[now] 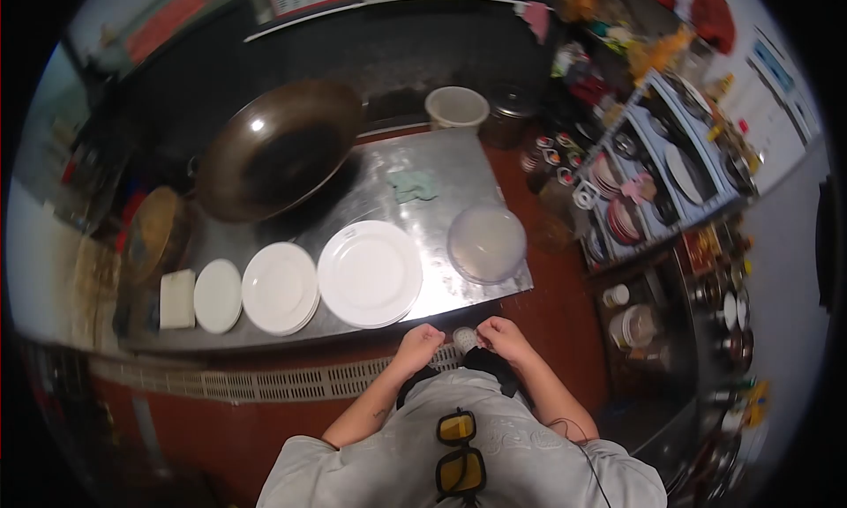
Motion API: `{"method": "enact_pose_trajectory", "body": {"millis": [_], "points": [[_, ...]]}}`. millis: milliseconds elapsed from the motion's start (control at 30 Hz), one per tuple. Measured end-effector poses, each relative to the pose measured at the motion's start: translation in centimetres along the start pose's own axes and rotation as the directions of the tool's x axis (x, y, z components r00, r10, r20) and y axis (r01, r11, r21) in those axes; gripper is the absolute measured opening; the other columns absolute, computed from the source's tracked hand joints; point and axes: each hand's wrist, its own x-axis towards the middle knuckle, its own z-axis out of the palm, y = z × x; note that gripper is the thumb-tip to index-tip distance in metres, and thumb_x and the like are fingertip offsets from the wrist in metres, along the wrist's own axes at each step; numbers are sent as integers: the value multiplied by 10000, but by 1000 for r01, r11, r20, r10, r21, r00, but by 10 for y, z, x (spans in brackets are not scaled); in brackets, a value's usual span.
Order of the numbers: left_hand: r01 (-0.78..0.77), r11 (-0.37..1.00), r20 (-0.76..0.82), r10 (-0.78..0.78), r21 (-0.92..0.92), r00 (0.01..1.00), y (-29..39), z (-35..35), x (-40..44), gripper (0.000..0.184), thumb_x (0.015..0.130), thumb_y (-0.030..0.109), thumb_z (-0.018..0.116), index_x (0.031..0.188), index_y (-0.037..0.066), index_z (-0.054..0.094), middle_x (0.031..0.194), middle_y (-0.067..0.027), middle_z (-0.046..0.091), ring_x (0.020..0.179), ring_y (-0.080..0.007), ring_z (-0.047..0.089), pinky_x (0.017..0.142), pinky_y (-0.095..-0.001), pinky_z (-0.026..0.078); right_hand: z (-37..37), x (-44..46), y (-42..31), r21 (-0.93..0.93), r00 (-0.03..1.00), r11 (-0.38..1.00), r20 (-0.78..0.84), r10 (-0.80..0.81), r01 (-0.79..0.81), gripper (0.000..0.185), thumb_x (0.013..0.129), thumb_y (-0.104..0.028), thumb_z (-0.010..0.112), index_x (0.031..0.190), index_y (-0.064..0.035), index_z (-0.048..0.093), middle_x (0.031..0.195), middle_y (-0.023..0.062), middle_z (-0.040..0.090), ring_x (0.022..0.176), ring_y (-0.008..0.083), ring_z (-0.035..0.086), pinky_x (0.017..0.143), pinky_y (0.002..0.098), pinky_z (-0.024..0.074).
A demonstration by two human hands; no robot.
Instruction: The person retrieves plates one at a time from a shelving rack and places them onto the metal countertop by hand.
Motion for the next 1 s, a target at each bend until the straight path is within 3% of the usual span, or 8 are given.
{"method": "enact_pose_trajectory", "body": {"millis": [333, 433, 633, 733, 1000], "points": [[-62, 986, 349, 4, 153, 937, 26, 89, 18, 227, 954, 194, 615, 774, 59, 589, 690, 20, 574, 614, -64, 490, 573, -227, 401, -81, -75, 32, 170, 929, 970, -354, -107, 176, 151, 938, -115, 591, 834, -6, 612, 783, 43, 645, 678, 95, 580, 635, 244, 474], [-81, 979, 387, 2, 189, 922, 34, 116, 23, 237, 957, 196, 615, 765, 61, 583, 690, 21, 573, 616, -64, 493, 575, -231, 406, -105, -88, 40, 162, 904, 962, -404, -138, 219, 143, 930, -108, 592, 838, -4, 626, 777, 38, 647, 697, 100, 600, 657, 251, 492], [24, 991, 401, -75, 130, 913, 61, 176, 31, 230, 948, 181, 620, 755, 60, 584, 666, 34, 551, 610, -52, 481, 559, -228, 389, -160, -105, 46, 123, 888, 964, -430, -162, 235, 156, 958, -139, 598, 867, -17, 634, 792, 29, 648, 727, 100, 601, 700, 242, 498], [-34, 984, 429, -45, 173, 902, 71, 212, 36, 219, 957, 172, 614, 773, 57, 586, 683, 37, 557, 621, -49, 483, 566, -226, 389, -192, -113, 54, 49, 856, 962, -471, -215, 268, 160, 955, -139, 598, 861, -15, 638, 800, 40, 658, 737, 110, 616, 704, 254, 504], [-46, 978, 484, -60, 206, 873, 83, 305, 56, 185, 967, 170, 608, 824, 52, 593, 722, 35, 573, 652, -49, 501, 599, -225, 416, -271, -140, 65, 90, 833, 961, -525, -176, 260, 158, 943, -128, 586, 854, -11, 644, 787, 47, 669, 747, 120, 633, 719, 267, 514]]}}
